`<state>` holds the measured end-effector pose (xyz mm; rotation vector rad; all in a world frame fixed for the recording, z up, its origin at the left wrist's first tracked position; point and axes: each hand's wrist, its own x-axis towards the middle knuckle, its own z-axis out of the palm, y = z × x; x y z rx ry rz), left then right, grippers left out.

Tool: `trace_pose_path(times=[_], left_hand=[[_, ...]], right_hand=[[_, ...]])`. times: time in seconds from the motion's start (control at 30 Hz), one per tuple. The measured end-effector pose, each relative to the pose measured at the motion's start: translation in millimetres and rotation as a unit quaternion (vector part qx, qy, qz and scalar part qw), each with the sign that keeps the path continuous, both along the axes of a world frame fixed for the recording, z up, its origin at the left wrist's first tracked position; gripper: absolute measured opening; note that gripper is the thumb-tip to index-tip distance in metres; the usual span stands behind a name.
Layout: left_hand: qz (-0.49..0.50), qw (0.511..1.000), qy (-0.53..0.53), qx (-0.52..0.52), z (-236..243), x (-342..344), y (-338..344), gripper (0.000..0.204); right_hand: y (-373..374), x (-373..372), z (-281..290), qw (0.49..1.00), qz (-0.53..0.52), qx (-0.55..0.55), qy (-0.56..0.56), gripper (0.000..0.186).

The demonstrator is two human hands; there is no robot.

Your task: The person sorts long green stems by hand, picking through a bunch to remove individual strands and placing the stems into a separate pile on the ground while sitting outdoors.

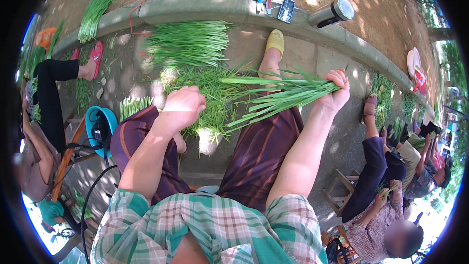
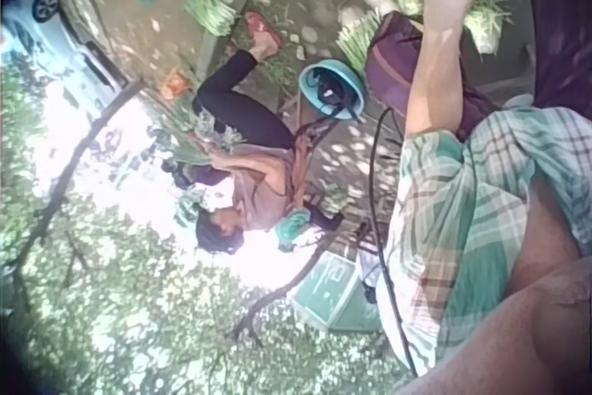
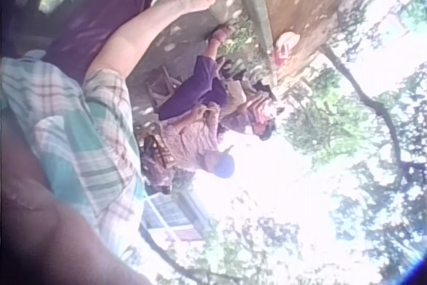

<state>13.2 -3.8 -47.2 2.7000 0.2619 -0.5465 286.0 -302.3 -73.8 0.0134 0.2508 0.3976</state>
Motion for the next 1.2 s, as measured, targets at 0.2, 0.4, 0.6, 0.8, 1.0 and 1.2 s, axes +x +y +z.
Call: trace_pose_path(times=[0.2, 0.4, 0.6, 0.8, 1.0, 1.2], left_hand=[[0.116, 0.992, -0.018, -0.052, 22, 13, 1, 0.016], [0.272, 0.918, -0.206, -0.202, 32, 23, 10, 0.023], [0.286, 0.741, -0.105, -0.598, 50, 32, 7, 0.025], [0.266, 0.772, -0.012, -0.578, 48, 31, -3, 0.017], [0.249, 0.792, -0.021, -0.557, 52, 29, -3, 0.015], [0.258, 0.832, -0.06, -0.488, 47, 29, -6, 0.009]], right_hand=[[9, -3, 8, 1.0, 0.015, 0.013, -0.004, 0.014], [14, -4, 13, 1.0, 0.014, -0.023, -0.014, 0.015], [24, -5, 14, 0.999, 0.041, -0.025, -0.025, 0.02], [34, -5, 12, 0.997, 0.075, -0.021, -0.023, 0.027], [35, -4, 9, 0.997, 0.071, -0.034, -0.024, 0.027], [39, -5, 10, 0.997, 0.056, -0.058, -0.014, 0.024]])
